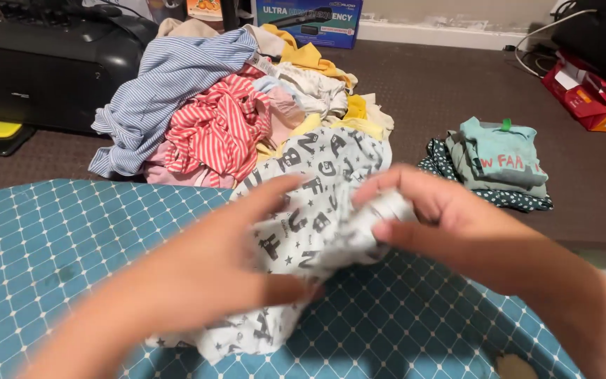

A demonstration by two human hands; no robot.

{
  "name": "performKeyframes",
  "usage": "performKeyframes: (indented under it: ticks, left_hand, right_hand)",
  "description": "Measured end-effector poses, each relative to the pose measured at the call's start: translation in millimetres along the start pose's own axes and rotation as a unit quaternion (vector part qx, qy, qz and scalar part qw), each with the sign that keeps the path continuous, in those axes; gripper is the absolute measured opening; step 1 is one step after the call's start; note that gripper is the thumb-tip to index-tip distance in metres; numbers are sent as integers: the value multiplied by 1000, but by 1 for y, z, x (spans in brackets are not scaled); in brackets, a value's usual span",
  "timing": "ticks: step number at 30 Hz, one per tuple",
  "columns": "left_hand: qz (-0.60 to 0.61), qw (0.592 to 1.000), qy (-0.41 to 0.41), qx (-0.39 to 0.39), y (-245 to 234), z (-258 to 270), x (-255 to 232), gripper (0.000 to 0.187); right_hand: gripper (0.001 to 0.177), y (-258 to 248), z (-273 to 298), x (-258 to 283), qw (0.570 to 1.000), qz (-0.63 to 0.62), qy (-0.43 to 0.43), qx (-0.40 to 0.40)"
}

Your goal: The person folds two baby shirts on a blue patterned ironing board. They first fold a light green shirt, then a white shirt with black lettering, smoothing and rolling each into a compact bundle before placing them aside.

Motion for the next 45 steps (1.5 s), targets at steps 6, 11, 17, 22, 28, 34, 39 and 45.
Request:
performKeyframes:
  ticks: [6,11,17,22,28,34,39,45]
  left_hand:
    - [211,973,39,-87,7,-43,-56,35]
    - [492,866,19,-89,-46,-35,-61,24]
    - [344,903,-59,-251,-85,-14,-40,23]
    - [259,918,-89,-288,-87,-13,-15,18]
    - [217,933,-37,-284,-117,-24,-27,20]
    - [226,936,-61,-262,-114,-17,-82,23]
    - [210,935,-29,-285,-114,2,-133,29]
    - [379,882,84,-267,-112,26,-181,32]
  right_hand:
    - [46,-15,-11,6,970,-227,-16,-90]
    - [34,2,-13,0,969,184,-140,86]
    - [45,-37,-34,-10,923,364,78,-92]
    - [25,-80,-36,23,842,508,-67,-169]
    - [14,-100,-42,48,921,322,85,-201]
    - [18,-112,-30,76,950,128,50,-281]
    - [19,-135,-6,111,930,143,-138,-310]
    - [27,-147,35,159,903,-28,-323,-282]
Point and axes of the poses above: each hand's wrist, its own z-axis away from the middle knuckle, its own y-axis out of the palm, x = y × z, the point moved 3 cm from there along -z, towards the middle knuckle, and after that the axes turned 7 degrees about z, right-handed, at the moved point
